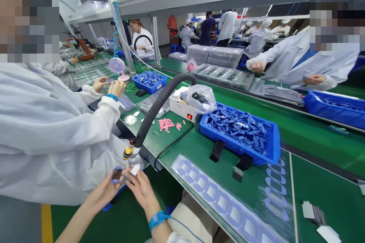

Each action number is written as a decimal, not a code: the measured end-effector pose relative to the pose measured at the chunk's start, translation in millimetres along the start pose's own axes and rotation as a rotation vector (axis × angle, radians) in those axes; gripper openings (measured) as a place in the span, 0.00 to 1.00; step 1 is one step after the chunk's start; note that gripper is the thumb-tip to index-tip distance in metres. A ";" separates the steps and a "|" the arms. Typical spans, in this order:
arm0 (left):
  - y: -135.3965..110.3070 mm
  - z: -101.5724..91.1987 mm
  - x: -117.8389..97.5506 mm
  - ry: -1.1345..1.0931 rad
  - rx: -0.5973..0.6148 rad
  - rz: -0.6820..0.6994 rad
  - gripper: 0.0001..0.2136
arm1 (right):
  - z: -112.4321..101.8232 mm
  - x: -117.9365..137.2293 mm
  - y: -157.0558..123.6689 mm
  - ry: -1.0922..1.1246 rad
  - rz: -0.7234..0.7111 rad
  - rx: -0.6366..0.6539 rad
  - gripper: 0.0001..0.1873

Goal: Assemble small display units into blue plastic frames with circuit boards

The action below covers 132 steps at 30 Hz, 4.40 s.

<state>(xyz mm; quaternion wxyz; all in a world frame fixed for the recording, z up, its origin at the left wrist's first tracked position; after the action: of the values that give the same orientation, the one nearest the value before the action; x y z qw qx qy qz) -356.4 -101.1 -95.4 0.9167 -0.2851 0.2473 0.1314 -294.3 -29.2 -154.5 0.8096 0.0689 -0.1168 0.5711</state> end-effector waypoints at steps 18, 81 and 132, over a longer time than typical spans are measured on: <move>-30.7 -30.3 -20.3 0.117 -0.184 0.034 0.16 | 38.5 -12.1 -12.6 -0.171 0.179 0.051 0.12; -82.9 302.6 218.3 0.290 0.680 -0.393 0.16 | 215.7 254.3 -348.4 -2.497 -0.665 -0.840 0.06; -84.5 282.3 227.1 0.152 0.628 -0.660 0.14 | 168.9 263.7 -353.6 -1.898 -0.729 -0.516 0.08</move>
<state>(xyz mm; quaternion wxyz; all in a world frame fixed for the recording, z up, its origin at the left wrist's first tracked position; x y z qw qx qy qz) -25.7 19.6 25.2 0.9307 -0.0657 0.2376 -0.2702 104.2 49.5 86.6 0.4988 0.3450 -0.7942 -0.0383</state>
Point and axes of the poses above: each hand's wrist, its own y-axis towards the middle knuckle, its own z-axis out of the palm, x = y × z, the point moved 6 cm from there along y, towards the middle knuckle, and after that the axes turned 12 degrees about x, right-handed, at the moved point
